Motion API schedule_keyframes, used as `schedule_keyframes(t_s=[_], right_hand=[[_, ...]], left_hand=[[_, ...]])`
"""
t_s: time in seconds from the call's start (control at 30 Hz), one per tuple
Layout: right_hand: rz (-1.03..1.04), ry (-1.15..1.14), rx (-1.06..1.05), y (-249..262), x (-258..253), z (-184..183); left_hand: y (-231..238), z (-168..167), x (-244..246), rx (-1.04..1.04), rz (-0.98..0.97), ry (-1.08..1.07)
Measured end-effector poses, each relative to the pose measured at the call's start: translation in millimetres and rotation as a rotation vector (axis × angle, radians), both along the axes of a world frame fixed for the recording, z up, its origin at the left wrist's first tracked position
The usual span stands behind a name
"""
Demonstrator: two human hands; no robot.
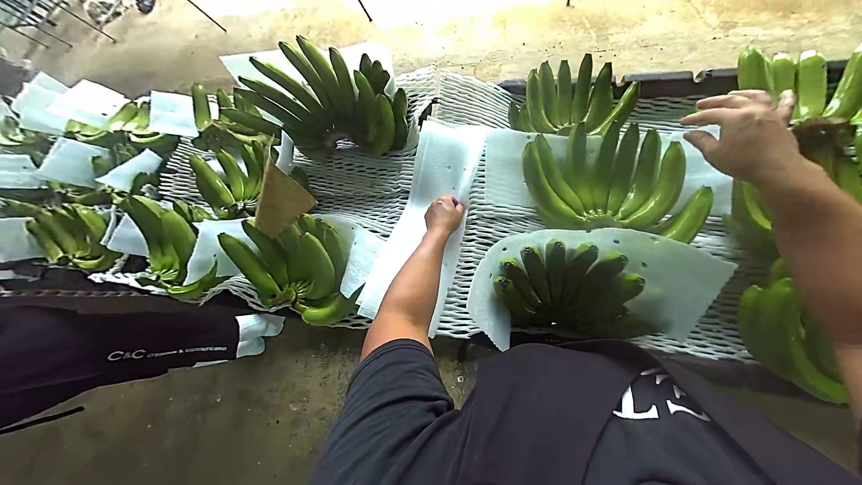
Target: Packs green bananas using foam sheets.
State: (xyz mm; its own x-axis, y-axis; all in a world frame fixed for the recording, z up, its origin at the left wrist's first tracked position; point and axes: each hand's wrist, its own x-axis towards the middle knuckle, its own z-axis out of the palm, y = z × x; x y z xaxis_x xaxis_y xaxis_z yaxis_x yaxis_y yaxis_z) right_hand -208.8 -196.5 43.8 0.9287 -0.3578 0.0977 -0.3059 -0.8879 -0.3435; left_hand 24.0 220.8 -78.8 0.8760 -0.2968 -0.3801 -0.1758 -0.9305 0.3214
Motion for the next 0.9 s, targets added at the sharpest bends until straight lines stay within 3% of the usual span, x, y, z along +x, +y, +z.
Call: schedule_keyframes(t_s=[0.13,0.23,0.37,0.47,0.6,0.77,0.9], right_hand=[[0.032,0.015,0.031,-1,55,-10],[0.087,0.010,0.007,-9,100,-18],[0.144,0.036,-0.050,-30,184,-37],[0.134,0.090,-0.018,-31,248,-56],[0.046,0.224,0.023,-24,314,-71],[0.019,0.350,0.170,-38,341,-100],[0.198,0.144,0.225,-41,305,-77]], left_hand=[[-2,20,16,0.018,-0.023,-0.011],[-12,67,36,-0.180,-0.018,-0.240],[-83,117,78,-0.395,-0.219,-0.498],[-156,121,117,-0.560,-0.272,-0.260],[-227,83,147,-0.950,0.079,0.312],[-264,45,159,-0.955,0.159,0.403],[-271,61,156,-1.095,-0.094,0.456]])
